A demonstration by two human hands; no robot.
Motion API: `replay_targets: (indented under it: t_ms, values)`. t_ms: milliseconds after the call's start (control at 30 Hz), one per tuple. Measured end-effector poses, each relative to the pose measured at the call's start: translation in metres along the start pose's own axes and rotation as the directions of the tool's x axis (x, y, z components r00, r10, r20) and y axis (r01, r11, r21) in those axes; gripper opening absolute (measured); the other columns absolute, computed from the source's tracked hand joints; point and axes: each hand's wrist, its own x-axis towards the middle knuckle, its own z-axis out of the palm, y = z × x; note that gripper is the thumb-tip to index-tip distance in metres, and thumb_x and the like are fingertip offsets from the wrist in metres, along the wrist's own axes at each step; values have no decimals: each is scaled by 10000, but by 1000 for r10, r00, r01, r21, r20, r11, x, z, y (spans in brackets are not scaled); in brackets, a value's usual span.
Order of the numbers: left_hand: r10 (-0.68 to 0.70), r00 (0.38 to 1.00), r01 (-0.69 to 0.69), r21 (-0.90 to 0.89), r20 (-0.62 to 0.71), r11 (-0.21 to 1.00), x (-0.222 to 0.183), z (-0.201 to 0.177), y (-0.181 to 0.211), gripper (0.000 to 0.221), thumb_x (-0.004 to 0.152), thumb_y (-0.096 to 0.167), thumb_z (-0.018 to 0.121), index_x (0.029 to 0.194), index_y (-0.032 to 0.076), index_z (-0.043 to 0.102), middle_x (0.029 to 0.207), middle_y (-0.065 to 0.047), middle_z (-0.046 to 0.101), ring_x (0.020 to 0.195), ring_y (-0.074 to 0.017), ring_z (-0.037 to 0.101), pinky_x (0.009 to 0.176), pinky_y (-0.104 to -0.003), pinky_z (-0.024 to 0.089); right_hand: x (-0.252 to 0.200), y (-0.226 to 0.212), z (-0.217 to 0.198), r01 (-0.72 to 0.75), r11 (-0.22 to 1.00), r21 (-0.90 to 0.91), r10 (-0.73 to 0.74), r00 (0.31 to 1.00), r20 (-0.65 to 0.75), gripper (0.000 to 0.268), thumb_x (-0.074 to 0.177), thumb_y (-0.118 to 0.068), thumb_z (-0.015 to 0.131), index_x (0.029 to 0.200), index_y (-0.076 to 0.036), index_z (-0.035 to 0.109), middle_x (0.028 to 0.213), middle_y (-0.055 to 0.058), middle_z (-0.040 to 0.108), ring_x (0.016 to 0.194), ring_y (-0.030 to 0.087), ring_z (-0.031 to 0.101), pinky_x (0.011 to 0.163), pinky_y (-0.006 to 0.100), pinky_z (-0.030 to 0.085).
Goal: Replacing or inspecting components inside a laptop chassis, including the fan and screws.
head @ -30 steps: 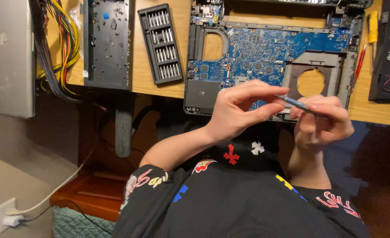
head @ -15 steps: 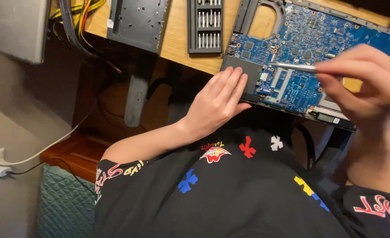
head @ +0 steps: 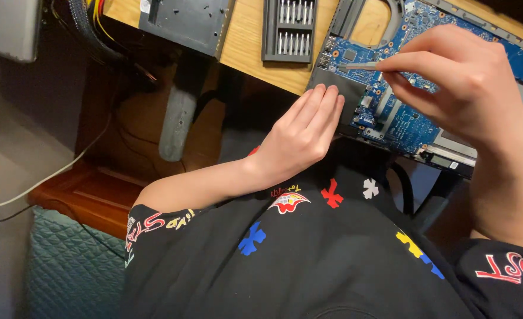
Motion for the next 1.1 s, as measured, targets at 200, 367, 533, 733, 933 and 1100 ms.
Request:
replay_targets:
  t_ms: [200, 367, 533, 733, 933, 1100]
  values:
    - [3, 1000, -3, 0, 3, 1000, -1, 1, 0, 427, 911, 88, 645, 1271, -142, 659, 1316, -248, 629, 1271, -367, 605, 1135, -430, 491, -2, 2, 5, 12, 1000, -6, -12, 1000, -6, 268, 874, -18, 846, 1120, -72, 756, 992, 93, 671, 894, 261, 669, 744, 359, 537]
    - [-8, 1000, 8, -1, 2, 1000, -1, 1, 0, 428, 911, 89, 645, 1274, -139, 663, 1323, -247, 628, 1273, -364, 604, 1136, -426, 492, 0, 1, 6, 23, 1000, -4, -23, 1000, 4, 284, 860, -3, 842, 1124, -67, 759, 992, 98, 676, 893, 264, 672, 742, 362, 539]
    - [-7, 1000, 7, 3, -6, 1000, -1, 1, 0, 411, 917, 81, 646, 1262, -141, 668, 1319, -251, 631, 1265, -364, 610, 1131, -424, 496, -1, 4, 8, 15, 1000, 9, -15, 1000, 15, 286, 879, -5, 840, 1143, -74, 755, 977, 95, 683, 877, 256, 675, 735, 344, 543]
    - [-11, 1000, 11, -6, -23, 1000, -1, 2, 0, 386, 923, 71, 663, 1249, -137, 675, 1302, -246, 636, 1255, -364, 613, 1125, -425, 506, 11, -4, 1, 41, 996, -82, -40, 999, 22, 249, 834, -41, 854, 1066, -80, 771, 957, 77, 686, 822, 240, 667, 669, 336, 520]
    - [-19, 1000, 19, -26, -24, 999, -1, 2, 0, 393, 921, 63, 660, 1260, -137, 661, 1312, -252, 626, 1256, -374, 611, 1123, -433, 505, 31, -13, -11, 82, 989, -125, -70, 992, 105, 223, 789, -78, 839, 998, -68, 760, 888, 75, 685, 772, 252, 672, 637, 349, 521]
    - [-25, 1000, 25, -54, 2, 998, 0, 1, 1, 434, 915, 83, 663, 1287, -138, 633, 1333, -271, 599, 1264, -388, 597, 1131, -448, 499, 45, -18, -18, 102, 986, -129, -74, 975, 208, 170, 829, -158, 779, 961, -64, 725, 836, 83, 659, 754, 271, 676, 603, 371, 512]
